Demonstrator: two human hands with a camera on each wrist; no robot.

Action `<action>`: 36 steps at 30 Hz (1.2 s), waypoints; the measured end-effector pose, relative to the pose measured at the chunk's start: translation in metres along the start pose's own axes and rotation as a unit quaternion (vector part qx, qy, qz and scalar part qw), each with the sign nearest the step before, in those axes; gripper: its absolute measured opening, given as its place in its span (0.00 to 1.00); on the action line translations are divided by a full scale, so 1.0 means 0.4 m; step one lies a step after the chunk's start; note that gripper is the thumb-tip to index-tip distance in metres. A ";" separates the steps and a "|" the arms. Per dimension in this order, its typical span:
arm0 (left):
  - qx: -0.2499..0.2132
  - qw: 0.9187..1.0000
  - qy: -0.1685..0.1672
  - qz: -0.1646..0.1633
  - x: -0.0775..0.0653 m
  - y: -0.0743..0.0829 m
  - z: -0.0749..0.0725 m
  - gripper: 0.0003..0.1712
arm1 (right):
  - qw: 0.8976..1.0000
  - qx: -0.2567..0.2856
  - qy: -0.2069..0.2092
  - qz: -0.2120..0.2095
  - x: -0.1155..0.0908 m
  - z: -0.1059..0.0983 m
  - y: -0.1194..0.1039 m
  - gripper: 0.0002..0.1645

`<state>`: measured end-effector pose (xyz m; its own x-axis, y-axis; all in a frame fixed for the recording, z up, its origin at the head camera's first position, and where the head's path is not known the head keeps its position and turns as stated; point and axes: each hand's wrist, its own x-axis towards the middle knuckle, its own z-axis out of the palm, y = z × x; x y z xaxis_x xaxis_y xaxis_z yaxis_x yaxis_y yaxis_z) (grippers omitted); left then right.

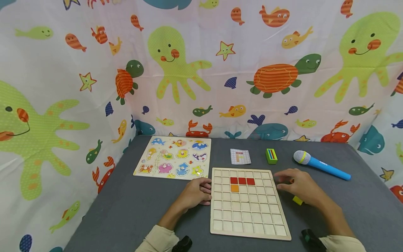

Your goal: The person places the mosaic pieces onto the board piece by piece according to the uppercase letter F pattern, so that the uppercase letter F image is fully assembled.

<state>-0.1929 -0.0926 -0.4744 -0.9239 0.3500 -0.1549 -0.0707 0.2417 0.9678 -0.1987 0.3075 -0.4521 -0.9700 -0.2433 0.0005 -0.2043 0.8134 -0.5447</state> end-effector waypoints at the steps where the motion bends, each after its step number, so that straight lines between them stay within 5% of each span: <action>1: 0.001 1.000 0.000 -0.001 0.000 -0.001 0.000 0.35 | 1.000 -0.001 0.001 0.000 -0.001 -0.002 0.005 0.24; 36: 0.004 1.000 -0.002 0.006 0.003 -0.005 0.000 0.35 | 0.999 0.000 0.018 0.050 -0.025 -0.034 0.097 0.27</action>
<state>-0.1940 -0.0926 -0.4765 -0.9229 0.3574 -0.1434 -0.0561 0.2437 0.9682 -0.1987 0.3486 -0.4618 -0.9896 -0.1420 -0.0227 -0.1071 0.8327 -0.5434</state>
